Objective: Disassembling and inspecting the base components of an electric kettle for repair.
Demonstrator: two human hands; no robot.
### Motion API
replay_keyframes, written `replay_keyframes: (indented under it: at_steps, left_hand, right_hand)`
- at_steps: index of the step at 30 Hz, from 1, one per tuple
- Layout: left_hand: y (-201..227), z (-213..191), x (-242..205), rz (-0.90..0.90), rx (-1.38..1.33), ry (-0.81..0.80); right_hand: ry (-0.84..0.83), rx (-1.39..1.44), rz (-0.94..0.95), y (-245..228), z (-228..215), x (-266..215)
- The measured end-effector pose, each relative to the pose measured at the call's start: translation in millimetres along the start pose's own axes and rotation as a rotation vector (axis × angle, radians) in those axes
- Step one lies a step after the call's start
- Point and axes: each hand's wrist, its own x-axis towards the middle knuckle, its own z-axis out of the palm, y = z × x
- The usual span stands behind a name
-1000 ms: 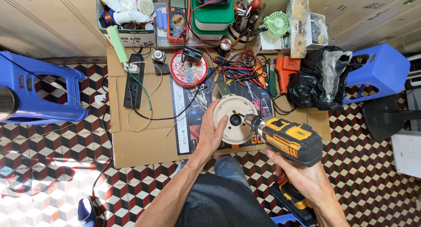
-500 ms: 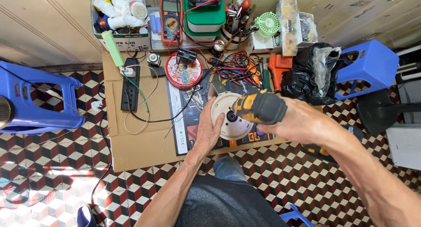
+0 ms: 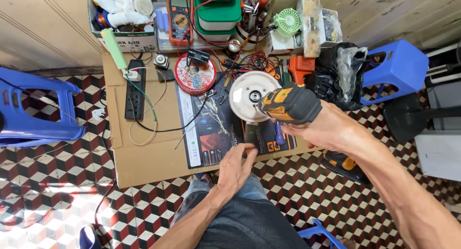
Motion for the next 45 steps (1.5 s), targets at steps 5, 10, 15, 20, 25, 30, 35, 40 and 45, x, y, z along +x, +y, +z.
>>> replay_keyframes:
  at_steps: [5,10,15,20,25,30,35,40,45]
  left_hand:
    - [33.7,-17.1,40.0,0.111,0.147,0.342]
    - [36.7,-25.3,79.7,0.163,0.272,0.527]
    - [30.0,-39.5,87.4,0.269,0.449,0.408]
    - [36.9,-66.6,109.5,0.376,0.522,0.239]
    - [38.7,-77.0,145.2,0.528,0.430,0.138]
    - [53.9,-68.0,151.6,0.296,0.210,0.125]
    - [42.6,-36.4,124.9,0.188,0.083,0.371]
    - [39.0,-38.9,142.5,-0.118,-0.169,0.383]
    - [37.4,-77.1,223.2,0.252,0.085,0.184]
  right_hand:
    - [-0.108,0.075,0.146,-32.0,-12.7,0.2]
    - [-0.188,0.108,0.258,-17.4,-7.0,3.6]
    - [-0.197,0.003,0.325,-14.8,-7.4,4.4]
    - [-0.141,0.049,0.409,-0.8,-16.5,-4.2]
    - [-0.040,0.094,0.440,25.3,-26.3,-11.4]
    - [0.017,0.114,0.405,36.9,-29.0,-14.5]
    - [0.032,0.074,0.397,30.2,-36.6,-12.7]
    - [0.036,0.118,0.397,43.4,-37.8,0.5]
    - [0.038,0.135,0.373,35.4,-41.8,7.4]
